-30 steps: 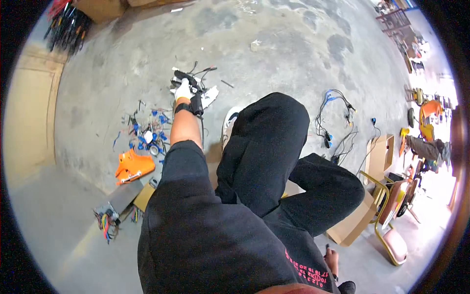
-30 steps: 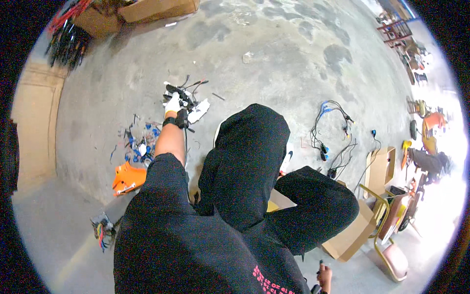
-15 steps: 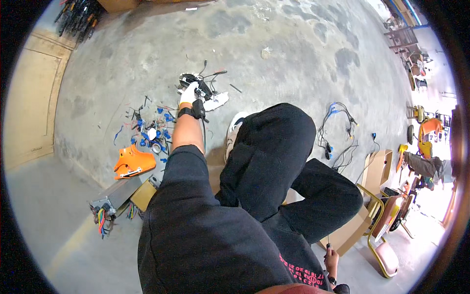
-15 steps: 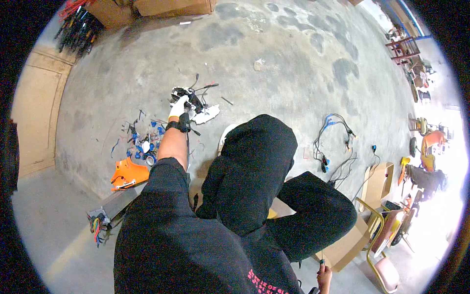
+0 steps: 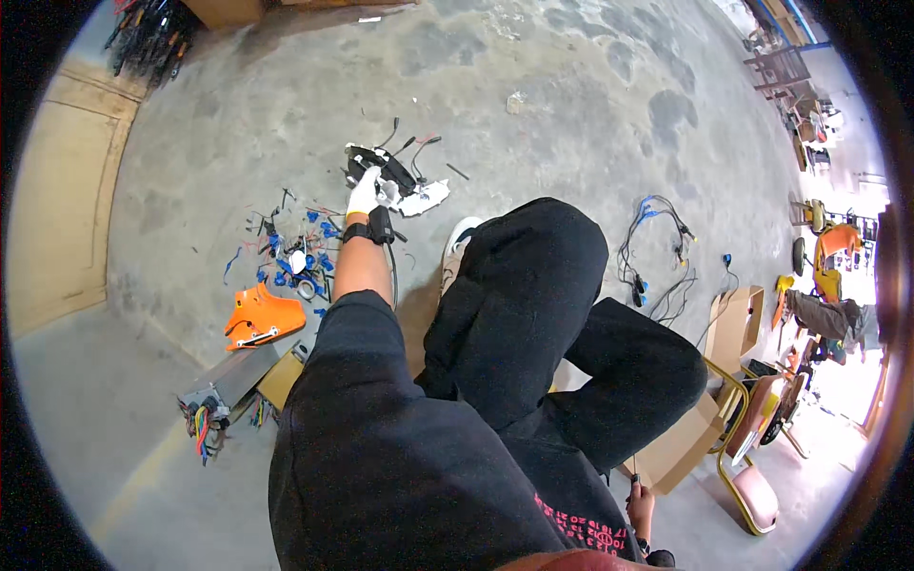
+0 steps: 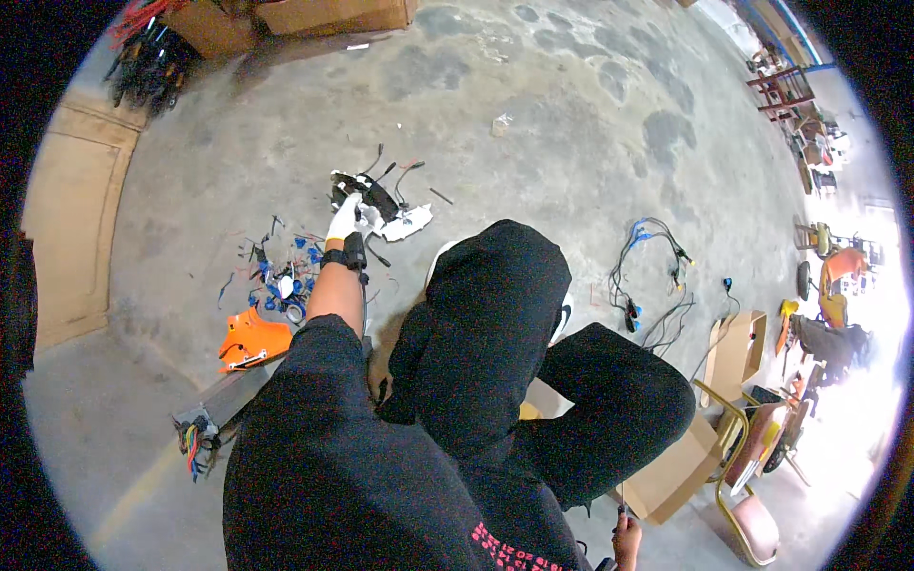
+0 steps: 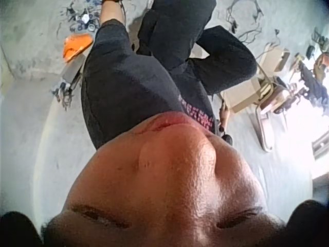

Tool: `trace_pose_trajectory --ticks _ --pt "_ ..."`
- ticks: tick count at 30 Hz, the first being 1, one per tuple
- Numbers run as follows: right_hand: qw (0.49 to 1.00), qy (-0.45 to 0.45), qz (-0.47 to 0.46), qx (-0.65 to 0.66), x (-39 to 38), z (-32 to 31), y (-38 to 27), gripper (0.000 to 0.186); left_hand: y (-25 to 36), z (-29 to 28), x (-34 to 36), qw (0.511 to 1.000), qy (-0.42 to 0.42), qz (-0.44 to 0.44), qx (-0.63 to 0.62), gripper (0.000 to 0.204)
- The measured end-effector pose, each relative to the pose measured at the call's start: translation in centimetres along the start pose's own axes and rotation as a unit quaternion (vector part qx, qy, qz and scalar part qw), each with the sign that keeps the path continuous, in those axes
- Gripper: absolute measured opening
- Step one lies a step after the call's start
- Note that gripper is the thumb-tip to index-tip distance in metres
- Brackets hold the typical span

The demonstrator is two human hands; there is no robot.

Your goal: Using pliers and a screwdriver to repair or assemble an electronic component.

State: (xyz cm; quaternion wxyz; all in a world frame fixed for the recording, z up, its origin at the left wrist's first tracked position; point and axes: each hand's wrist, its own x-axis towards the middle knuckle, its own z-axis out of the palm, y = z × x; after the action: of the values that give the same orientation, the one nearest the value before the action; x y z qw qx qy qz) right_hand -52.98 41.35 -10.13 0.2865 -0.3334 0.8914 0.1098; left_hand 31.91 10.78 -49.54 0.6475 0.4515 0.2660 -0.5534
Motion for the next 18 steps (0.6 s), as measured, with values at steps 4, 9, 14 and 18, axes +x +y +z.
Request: trace_pose_trajectory --ticks 4,9,14,18 --pt "0.999 0.011 -0.041 0.02 1.1 1.3 -0.7 0.037 0.9 -0.1 -2.9 0.999 -0.014 0.027 0.021 0.022" --pt "0.993 0.077 -0.082 0.04 4.5 1.7 -2.9 0.034 1.6 -0.9 -7.7 0.991 -0.049 0.112 0.057 0.019" --pt "0.944 0.221 -0.174 0.174 8.0 -3.7 -6.3 0.037 2.1 3.8 -18.7 0.938 -0.117 0.25 0.21 0.025" --pt "0.888 0.247 -0.288 0.258 1.6 -11.2 -20.7 0.033 3.8 10.3 -29.1 0.89 -0.283 0.301 0.192 0.026"
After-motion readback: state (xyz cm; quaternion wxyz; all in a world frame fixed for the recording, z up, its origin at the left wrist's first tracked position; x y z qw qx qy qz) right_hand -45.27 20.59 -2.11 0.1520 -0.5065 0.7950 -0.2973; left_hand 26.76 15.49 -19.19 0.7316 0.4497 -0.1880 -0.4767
